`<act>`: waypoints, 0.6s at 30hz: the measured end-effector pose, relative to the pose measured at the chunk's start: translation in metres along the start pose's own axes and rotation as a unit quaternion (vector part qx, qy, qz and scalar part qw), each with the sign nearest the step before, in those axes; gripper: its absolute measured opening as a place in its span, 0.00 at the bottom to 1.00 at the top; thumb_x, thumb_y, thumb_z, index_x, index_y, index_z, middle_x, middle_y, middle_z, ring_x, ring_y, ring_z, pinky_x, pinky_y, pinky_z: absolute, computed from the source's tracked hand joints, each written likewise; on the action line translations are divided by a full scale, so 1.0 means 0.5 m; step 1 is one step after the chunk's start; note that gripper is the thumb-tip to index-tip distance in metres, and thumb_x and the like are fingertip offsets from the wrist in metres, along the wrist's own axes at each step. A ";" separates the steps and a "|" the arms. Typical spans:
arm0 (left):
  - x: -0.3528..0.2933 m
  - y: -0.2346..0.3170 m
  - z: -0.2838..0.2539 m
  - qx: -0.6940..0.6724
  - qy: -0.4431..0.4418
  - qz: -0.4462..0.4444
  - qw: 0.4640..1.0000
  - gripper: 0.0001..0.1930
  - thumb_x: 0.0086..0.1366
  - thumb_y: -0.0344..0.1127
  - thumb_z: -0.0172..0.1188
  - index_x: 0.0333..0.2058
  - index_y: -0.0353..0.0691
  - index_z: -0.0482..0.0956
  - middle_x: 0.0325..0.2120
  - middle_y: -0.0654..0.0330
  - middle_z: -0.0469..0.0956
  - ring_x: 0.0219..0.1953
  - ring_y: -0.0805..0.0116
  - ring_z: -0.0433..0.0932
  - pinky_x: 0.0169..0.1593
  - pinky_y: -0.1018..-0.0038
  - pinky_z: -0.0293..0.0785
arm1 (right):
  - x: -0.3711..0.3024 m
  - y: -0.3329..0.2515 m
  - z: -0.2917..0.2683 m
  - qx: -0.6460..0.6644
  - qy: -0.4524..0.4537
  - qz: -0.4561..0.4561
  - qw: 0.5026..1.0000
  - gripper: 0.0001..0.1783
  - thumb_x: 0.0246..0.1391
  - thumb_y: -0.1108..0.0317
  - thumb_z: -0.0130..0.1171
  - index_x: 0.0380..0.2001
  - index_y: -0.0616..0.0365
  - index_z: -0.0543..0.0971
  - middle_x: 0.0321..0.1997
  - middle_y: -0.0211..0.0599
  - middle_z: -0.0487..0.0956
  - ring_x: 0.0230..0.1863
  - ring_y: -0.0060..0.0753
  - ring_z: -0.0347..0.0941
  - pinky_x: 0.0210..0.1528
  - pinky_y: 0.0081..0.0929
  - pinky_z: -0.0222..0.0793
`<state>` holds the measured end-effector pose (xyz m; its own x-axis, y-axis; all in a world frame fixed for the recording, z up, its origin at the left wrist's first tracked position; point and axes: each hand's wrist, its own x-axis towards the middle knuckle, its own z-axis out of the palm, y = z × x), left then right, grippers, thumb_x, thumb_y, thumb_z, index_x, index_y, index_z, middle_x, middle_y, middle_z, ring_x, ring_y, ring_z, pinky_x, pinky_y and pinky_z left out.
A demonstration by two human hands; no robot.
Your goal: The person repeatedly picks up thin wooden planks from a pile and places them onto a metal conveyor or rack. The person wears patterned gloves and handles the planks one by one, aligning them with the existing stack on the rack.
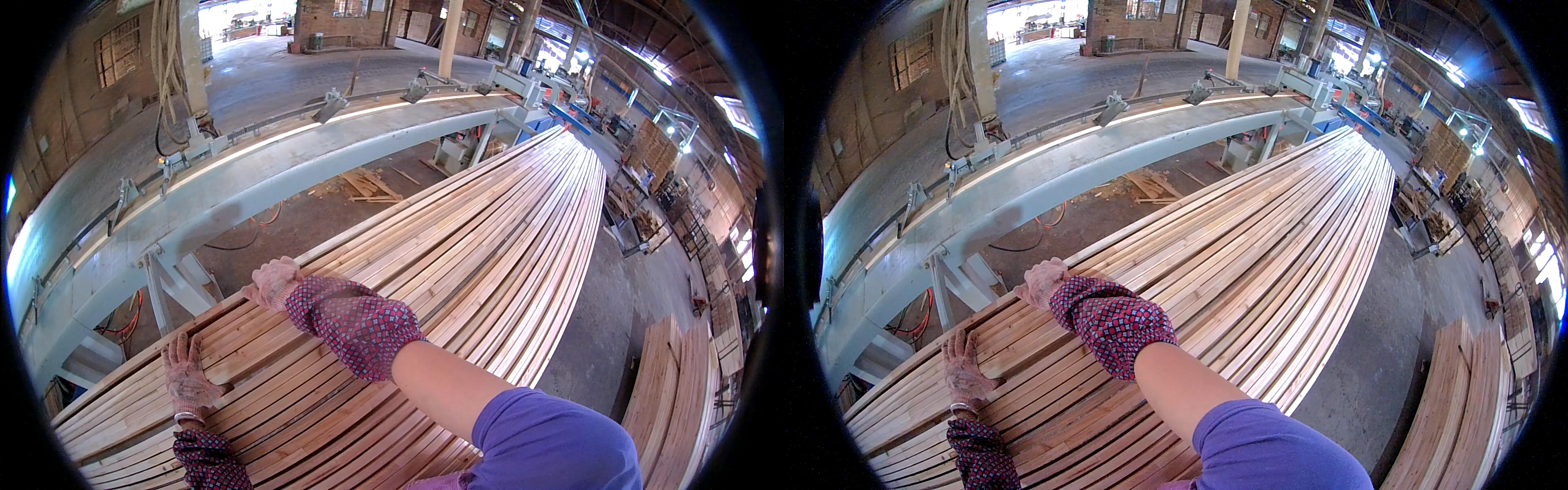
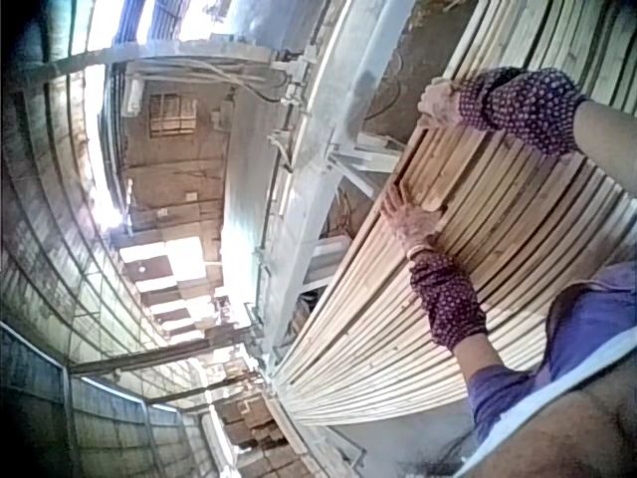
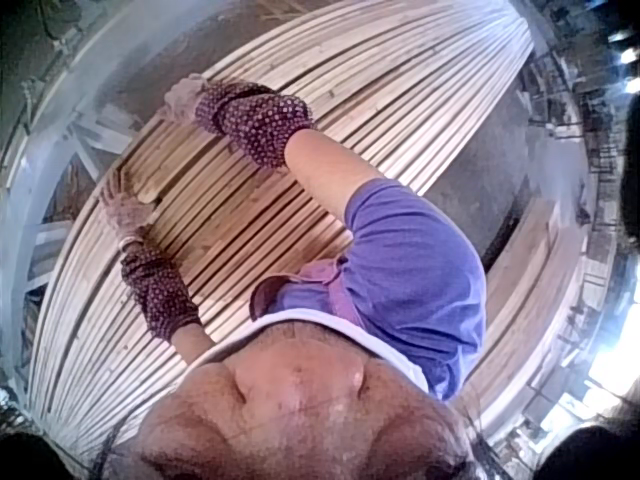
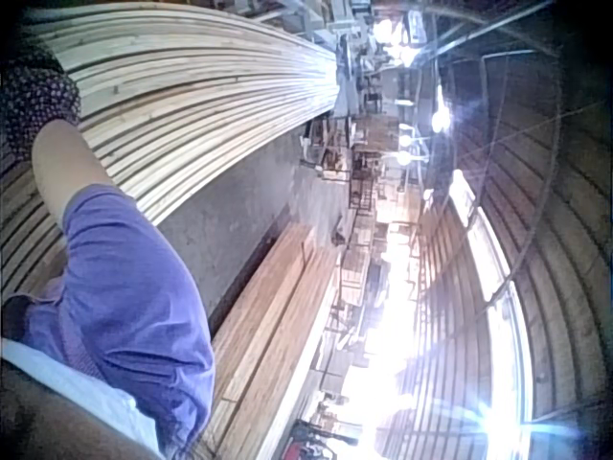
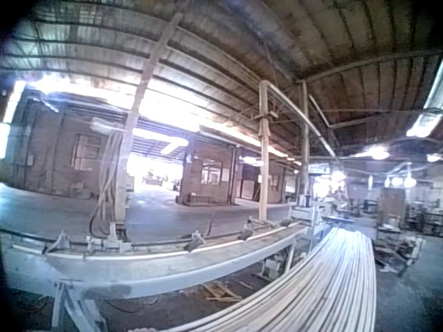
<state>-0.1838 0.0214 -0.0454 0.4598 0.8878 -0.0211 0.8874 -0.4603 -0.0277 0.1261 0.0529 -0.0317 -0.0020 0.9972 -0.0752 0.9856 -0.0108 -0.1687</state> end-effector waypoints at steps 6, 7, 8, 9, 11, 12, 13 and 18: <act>0.000 0.000 0.008 -0.005 0.018 0.003 1.000 0.63 0.37 0.57 0.77 0.72 0.44 0.60 0.73 0.48 0.56 0.76 0.49 0.52 0.80 0.53 0.40 | -0.005 -0.003 -0.014 -0.001 -0.032 0.011 0.999 0.35 0.67 0.36 0.42 0.49 0.53 0.86 0.51 0.43 0.86 0.56 0.44 0.81 0.60 0.43 0.70; 0.000 -0.004 0.014 0.000 0.020 0.003 1.000 0.63 0.37 0.58 0.77 0.72 0.44 0.60 0.73 0.47 0.57 0.76 0.49 0.52 0.80 0.53 0.41 | -0.007 -0.007 -0.021 -0.001 -0.047 0.015 0.999 0.36 0.68 0.35 0.41 0.50 0.54 0.86 0.53 0.44 0.85 0.58 0.45 0.80 0.62 0.43 0.68; 0.000 -0.008 0.018 0.006 0.023 0.003 1.000 0.63 0.37 0.58 0.77 0.72 0.44 0.60 0.73 0.47 0.57 0.76 0.49 0.53 0.80 0.53 0.41 | -0.011 -0.011 -0.027 -0.001 -0.049 0.012 0.999 0.36 0.68 0.36 0.41 0.50 0.54 0.86 0.53 0.44 0.85 0.58 0.45 0.80 0.63 0.43 0.68; 0.000 -0.010 0.019 0.004 0.025 0.005 1.000 0.63 0.37 0.58 0.77 0.72 0.43 0.60 0.73 0.47 0.57 0.76 0.49 0.53 0.80 0.53 0.41 | -0.014 -0.011 -0.031 -0.001 -0.049 0.010 0.999 0.36 0.68 0.36 0.41 0.50 0.54 0.86 0.53 0.44 0.85 0.58 0.45 0.80 0.63 0.43 0.68; -0.001 -0.014 0.021 0.000 0.029 0.009 1.000 0.63 0.37 0.59 0.77 0.72 0.43 0.60 0.73 0.47 0.58 0.76 0.49 0.53 0.80 0.53 0.41 | -0.017 -0.013 -0.035 -0.001 -0.046 0.006 0.999 0.36 0.68 0.36 0.41 0.50 0.54 0.85 0.52 0.44 0.85 0.58 0.45 0.80 0.63 0.43 0.68; 0.000 -0.010 0.017 -0.002 0.025 0.008 1.000 0.63 0.37 0.59 0.77 0.72 0.43 0.60 0.72 0.47 0.58 0.76 0.49 0.52 0.80 0.52 0.41 | -0.018 -0.010 -0.033 0.000 -0.041 0.007 0.999 0.36 0.68 0.36 0.41 0.51 0.54 0.85 0.52 0.44 0.85 0.58 0.45 0.80 0.63 0.43 0.67; 0.000 -0.006 0.011 -0.004 0.020 0.006 1.000 0.63 0.37 0.59 0.77 0.72 0.43 0.60 0.72 0.47 0.58 0.76 0.49 0.52 0.80 0.52 0.42 | -0.018 -0.008 -0.031 0.000 -0.037 0.007 0.999 0.36 0.68 0.36 0.42 0.51 0.54 0.85 0.52 0.43 0.85 0.58 0.45 0.80 0.63 0.43 0.67; -0.003 0.000 -0.002 0.003 0.004 0.000 1.000 0.61 0.39 0.59 0.77 0.72 0.42 0.61 0.73 0.47 0.58 0.76 0.49 0.52 0.80 0.52 0.42 | -0.010 -0.011 -0.027 -0.001 -0.049 0.014 0.999 0.36 0.68 0.36 0.42 0.50 0.55 0.86 0.52 0.43 0.85 0.58 0.45 0.80 0.63 0.43 0.68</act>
<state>-0.1845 0.0200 -0.0444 0.4603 0.8877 -0.0141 0.8870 -0.4605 -0.0341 0.1227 0.0489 -0.0170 0.0095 0.9845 -0.1749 0.9859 -0.0385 -0.1628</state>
